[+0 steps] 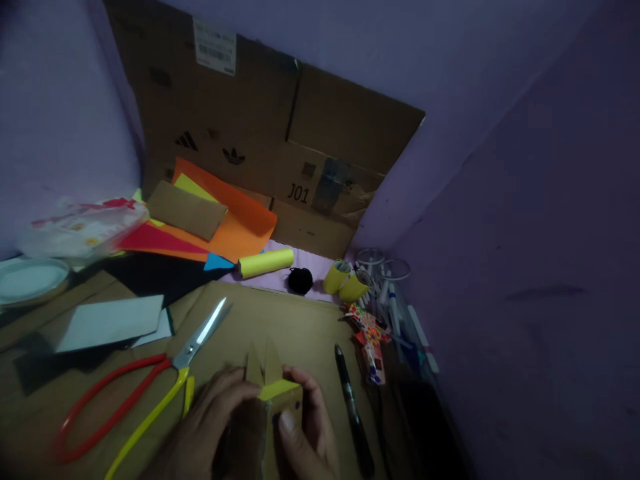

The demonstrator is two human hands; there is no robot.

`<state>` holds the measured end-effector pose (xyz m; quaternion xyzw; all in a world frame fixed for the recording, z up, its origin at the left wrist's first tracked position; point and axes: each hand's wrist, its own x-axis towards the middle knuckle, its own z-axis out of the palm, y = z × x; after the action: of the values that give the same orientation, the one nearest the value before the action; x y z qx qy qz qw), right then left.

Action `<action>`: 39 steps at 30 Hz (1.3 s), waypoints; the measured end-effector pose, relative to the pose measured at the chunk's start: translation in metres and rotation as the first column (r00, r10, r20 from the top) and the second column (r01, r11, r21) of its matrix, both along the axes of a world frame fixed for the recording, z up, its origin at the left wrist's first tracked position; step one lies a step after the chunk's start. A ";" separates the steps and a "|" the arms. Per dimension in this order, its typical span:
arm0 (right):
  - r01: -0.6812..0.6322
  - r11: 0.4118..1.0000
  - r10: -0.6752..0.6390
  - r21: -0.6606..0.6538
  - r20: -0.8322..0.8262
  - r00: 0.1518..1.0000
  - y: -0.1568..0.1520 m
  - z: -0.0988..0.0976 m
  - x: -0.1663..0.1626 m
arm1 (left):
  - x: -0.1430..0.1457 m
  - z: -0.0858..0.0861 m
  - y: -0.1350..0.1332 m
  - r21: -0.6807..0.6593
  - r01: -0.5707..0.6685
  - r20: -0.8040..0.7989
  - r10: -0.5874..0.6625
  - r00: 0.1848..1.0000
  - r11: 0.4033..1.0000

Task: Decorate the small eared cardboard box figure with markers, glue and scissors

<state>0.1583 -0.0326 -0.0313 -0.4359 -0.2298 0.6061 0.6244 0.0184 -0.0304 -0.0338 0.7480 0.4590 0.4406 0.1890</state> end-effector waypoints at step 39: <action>-0.073 0.994 0.059 0.081 0.158 0.986 0.006 0.015 0.007 | -0.003 -0.003 0.002 -0.402 -0.017 0.227 0.117 0.967 0.915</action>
<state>0.1652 -0.0271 -0.0163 -0.4464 -0.3182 0.5801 0.6025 0.0152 -0.0289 -0.0371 0.6173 0.5372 0.4340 0.3768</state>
